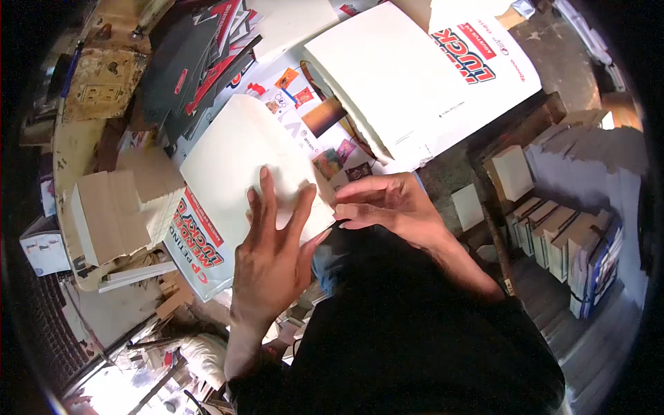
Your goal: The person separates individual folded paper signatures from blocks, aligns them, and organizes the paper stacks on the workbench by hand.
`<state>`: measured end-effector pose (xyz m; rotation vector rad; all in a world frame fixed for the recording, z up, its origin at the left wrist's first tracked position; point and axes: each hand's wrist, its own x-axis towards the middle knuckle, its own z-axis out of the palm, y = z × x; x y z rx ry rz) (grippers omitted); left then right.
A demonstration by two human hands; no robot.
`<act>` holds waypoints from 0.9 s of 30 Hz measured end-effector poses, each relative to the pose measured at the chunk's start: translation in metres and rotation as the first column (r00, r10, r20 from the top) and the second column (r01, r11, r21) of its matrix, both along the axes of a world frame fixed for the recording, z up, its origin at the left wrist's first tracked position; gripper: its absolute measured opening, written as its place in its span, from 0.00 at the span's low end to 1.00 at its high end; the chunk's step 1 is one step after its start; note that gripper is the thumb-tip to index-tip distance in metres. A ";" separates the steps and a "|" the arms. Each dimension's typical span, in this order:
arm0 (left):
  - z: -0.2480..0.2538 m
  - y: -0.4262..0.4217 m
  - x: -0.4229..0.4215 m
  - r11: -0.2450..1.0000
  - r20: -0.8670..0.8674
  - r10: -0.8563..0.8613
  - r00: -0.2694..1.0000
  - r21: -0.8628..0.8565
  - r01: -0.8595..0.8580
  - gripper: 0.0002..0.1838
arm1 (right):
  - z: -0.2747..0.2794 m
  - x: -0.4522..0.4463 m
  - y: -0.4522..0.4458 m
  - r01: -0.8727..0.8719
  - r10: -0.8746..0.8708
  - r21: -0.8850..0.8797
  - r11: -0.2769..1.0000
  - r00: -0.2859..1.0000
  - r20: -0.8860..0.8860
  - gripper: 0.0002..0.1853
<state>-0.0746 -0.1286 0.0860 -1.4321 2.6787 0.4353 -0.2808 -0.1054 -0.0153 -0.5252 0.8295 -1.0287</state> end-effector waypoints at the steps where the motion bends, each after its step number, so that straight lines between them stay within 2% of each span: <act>1: 0.002 -0.002 0.005 0.999 -0.112 0.008 0.994 0.039 -0.004 0.36 | -0.002 0.002 -0.003 -0.011 0.012 -0.028 1.000 0.998 0.053 0.13; 3: 0.003 -0.006 0.009 0.999 -0.131 0.004 0.991 0.043 0.002 0.34 | -0.006 0.006 -0.006 -0.021 0.027 -0.053 0.998 0.993 0.114 0.14; 5: 0.003 -0.007 0.010 0.998 -0.164 -0.040 0.986 0.034 0.046 0.33 | -0.006 0.006 -0.008 -0.031 0.031 -0.148 0.989 1.000 0.000 0.15; 11: 0.004 -0.007 0.010 0.995 -0.202 0.030 0.979 0.096 -0.011 0.33 | 0.007 0.008 -0.011 -0.043 0.032 -0.170 0.984 0.997 -0.068 0.16; 14: 0.001 -0.007 0.011 0.998 -0.221 0.008 0.975 0.060 0.006 0.33 | 0.006 0.009 -0.011 -0.047 0.031 -0.183 0.982 0.996 -0.088 0.15; 27: 0.000 -0.005 0.013 0.999 -0.167 -0.011 0.986 0.032 0.017 0.34 | 0.002 0.011 -0.012 -0.045 0.039 -0.198 0.979 0.999 -0.037 0.17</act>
